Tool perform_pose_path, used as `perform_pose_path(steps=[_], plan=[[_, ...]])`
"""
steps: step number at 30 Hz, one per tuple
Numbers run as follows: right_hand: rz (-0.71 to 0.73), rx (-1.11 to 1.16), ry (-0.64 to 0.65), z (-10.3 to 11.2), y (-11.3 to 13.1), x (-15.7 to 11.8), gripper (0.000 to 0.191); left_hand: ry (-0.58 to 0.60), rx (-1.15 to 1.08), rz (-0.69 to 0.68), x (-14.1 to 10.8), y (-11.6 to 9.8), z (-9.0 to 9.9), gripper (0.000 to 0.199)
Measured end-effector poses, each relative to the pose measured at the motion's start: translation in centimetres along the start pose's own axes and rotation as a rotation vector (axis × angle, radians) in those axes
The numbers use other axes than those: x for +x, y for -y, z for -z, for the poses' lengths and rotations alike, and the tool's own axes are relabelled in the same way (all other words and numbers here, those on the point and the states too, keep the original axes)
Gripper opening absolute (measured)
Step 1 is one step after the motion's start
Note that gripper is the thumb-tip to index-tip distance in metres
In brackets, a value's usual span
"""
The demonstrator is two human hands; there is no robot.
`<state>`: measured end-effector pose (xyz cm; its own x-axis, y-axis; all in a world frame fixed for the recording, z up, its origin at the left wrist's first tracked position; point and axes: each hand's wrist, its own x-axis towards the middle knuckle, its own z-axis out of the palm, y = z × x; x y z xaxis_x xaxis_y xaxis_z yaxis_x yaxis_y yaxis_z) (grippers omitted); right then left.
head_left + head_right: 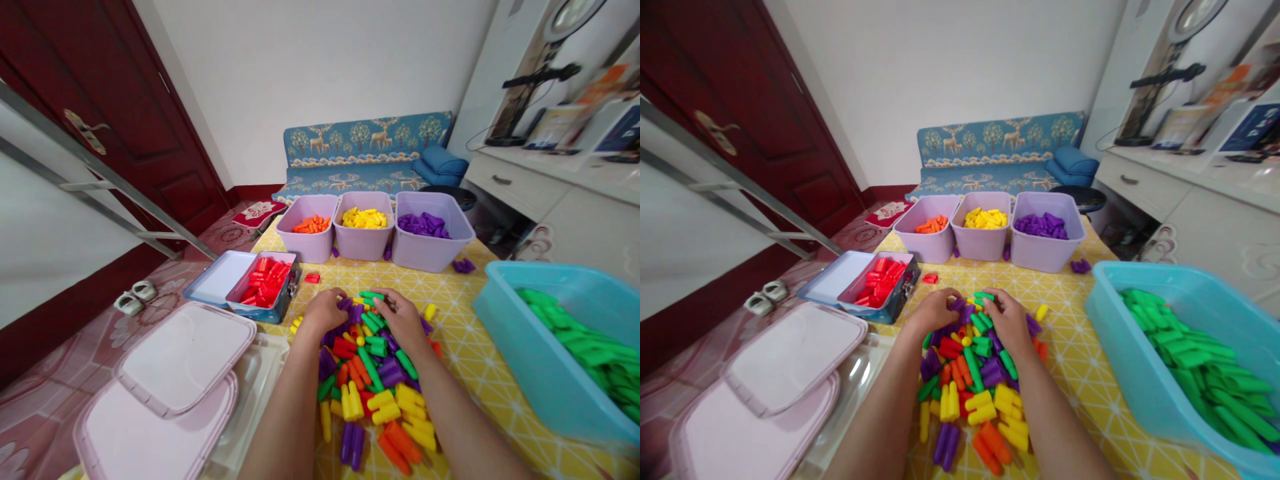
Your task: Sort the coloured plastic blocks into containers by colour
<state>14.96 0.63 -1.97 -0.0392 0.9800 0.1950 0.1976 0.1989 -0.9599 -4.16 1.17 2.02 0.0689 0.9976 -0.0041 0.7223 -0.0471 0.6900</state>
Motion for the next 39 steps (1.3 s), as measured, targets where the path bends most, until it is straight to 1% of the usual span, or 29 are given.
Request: perform_pose_path(steps=[2,4,6,8,10,13,16,18,21,22,24,25,27,30,31,33,35,37,39], plan=[[-0.006,-0.007,-0.001,0.0,0.0,0.0,0.030,0.049,-0.051,-0.084,0.1,-0.1,-0.1,0.036],[0.002,-0.013,-0.002,0.0,0.0,0.1,0.030,0.138,-0.086,-0.204,0.2,-0.1,0.1,0.035],[0.014,-0.014,-0.003,0.0,0.0,0.1,0.029,0.208,-0.072,-0.297,0.1,-0.2,0.3,0.037],[0.020,-0.015,-0.003,0.0,0.0,0.1,0.029,0.206,-0.023,-0.323,-0.1,-0.4,0.3,0.042],[0.019,-0.014,-0.001,0.0,-0.1,0.1,0.030,0.152,0.040,-0.292,-0.2,-0.6,-0.1,0.042],[0.013,-0.004,-0.008,-0.1,-0.4,0.1,0.031,0.094,0.102,-0.243,-0.2,-0.9,-0.8,0.037],[-0.002,0.027,-0.036,-0.2,-0.6,0.2,0.037,0.079,0.022,-0.203,0.1,-0.9,-1.1,0.032],[0.001,0.033,-0.070,-0.1,-0.5,0.1,0.040,0.048,-0.130,-0.116,0.5,-0.8,-1.1,0.029],[0.044,-0.005,-0.098,0.0,0.0,0.1,0.031,-0.029,-0.455,0.031,0.9,-0.6,-1.2,0.031],[0.073,-0.021,-0.090,0.0,0.1,0.0,0.028,-0.037,-0.574,0.062,0.9,-0.6,-1.4,0.032],[0.128,-0.047,-0.073,0.0,0.3,0.0,0.026,-0.018,-0.778,0.097,1.0,-0.6,-1.6,0.036],[0.140,-0.050,-0.075,0.0,0.3,0.0,0.025,-0.001,-0.843,0.098,1.0,-0.7,-1.7,0.037],[0.121,-0.025,-0.084,-0.1,0.3,0.0,0.028,0.033,-0.898,0.064,0.9,-0.7,-1.9,0.037],[0.091,0.006,-0.055,-0.4,0.4,0.0,0.043,0.106,-0.895,-0.038,0.8,-0.5,-2.1,0.040],[0.108,-0.012,-0.044,-0.5,0.5,0.0,0.044,0.139,-0.889,-0.065,0.8,-0.4,-2.1,0.042],[0.155,-0.066,-0.036,-0.5,0.8,-0.1,0.037,0.180,-0.856,-0.082,0.8,-0.2,-2.4,0.044],[0.174,-0.091,-0.037,-0.5,1.0,-0.1,0.031,0.158,-0.816,-0.062,0.9,-0.1,-2.6,0.043],[0.146,-0.084,-0.049,-0.4,0.9,-0.1,0.030,0.109,-0.795,-0.041,1.0,-0.1,-2.9,0.042],[0.102,-0.083,-0.102,-0.3,0.6,-0.1,0.031,0.051,-0.789,-0.046,1.1,-0.1,-3.1,0.039]])
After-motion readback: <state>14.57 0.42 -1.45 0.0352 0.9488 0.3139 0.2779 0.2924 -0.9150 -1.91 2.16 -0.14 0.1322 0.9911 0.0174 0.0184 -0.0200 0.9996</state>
